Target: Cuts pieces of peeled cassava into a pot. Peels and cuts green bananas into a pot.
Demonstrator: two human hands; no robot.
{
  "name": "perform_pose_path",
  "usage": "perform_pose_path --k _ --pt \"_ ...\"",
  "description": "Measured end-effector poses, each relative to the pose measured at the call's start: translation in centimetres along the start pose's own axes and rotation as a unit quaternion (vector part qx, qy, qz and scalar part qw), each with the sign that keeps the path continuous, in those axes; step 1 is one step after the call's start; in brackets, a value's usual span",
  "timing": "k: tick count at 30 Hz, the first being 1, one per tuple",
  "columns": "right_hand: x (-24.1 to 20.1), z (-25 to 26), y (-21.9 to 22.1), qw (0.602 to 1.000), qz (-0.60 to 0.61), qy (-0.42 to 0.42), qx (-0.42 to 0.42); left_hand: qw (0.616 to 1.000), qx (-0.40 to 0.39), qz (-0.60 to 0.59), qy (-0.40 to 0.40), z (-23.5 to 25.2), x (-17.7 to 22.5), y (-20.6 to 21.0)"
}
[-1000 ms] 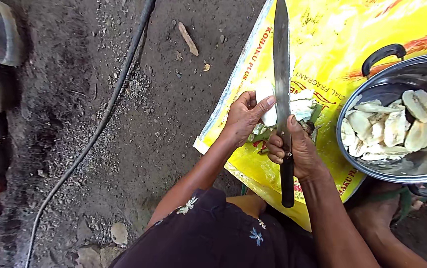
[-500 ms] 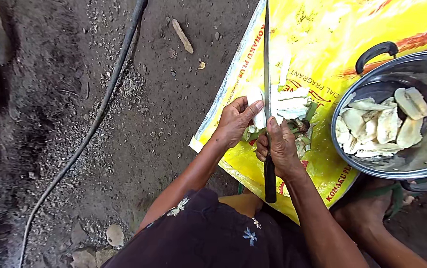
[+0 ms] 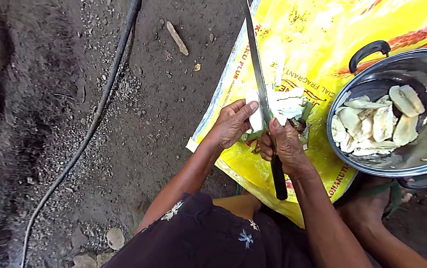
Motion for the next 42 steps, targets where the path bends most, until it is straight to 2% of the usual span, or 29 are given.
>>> perform_pose_path --k 5,8,10,15,20,24,29,33,36,39,42 --pt "0.6 0.2 0.2 0.999 0.043 0.018 -0.007 0.999 -0.008 -0.042 0.001 0.2 -0.8 -0.4" --pt "-0.4 0.2 -0.5 0.997 -0.081 -0.012 -0.004 1.000 -0.024 -0.003 -0.004 0.1 -0.4 -0.5" --pt "-0.9 0.1 -0.7 0.994 -0.105 -0.017 -0.006 0.999 -0.031 0.004 -0.011 0.2 -0.1 -0.4" --pt "0.0 0.1 0.0 1.000 0.015 0.011 -0.005 0.997 -0.037 -0.065 -0.008 0.3 -0.8 0.0" --pt "-0.1 0.4 -1.7 0.998 0.055 0.032 0.029 0.992 -0.046 -0.115 -0.007 -0.6 -1.3 0.3" --pt "0.1 -0.3 -3.0 0.994 0.071 0.076 0.031 0.991 -0.040 -0.130 -0.012 0.2 -1.3 -1.0" --pt "-1.2 -0.7 -2.3 0.992 -0.091 0.076 0.036 0.987 -0.028 -0.158 0.008 0.6 -0.5 -2.2" --pt "-3.0 -0.9 -0.4 0.975 -0.218 -0.008 0.040 0.986 0.001 -0.163 0.039 0.5 0.4 -2.0" --pt "-3.5 -1.1 0.8 0.942 -0.321 -0.085 0.056 0.983 0.009 -0.175 0.062 0.1 1.1 -1.6" --pt "-3.3 -1.1 1.3 0.923 -0.363 -0.104 0.069 0.978 0.031 -0.192 0.071 -0.3 1.3 -1.4" --pt "-2.9 -0.9 1.3 0.929 -0.350 -0.100 0.071 0.979 0.036 -0.191 0.069 -0.2 1.4 -1.3"
Point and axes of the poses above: each hand's wrist, its own z-axis towards the middle knuckle, its own y-axis out of the palm, x = y × z, the point moved 9 cm from there along z, towards the middle knuckle
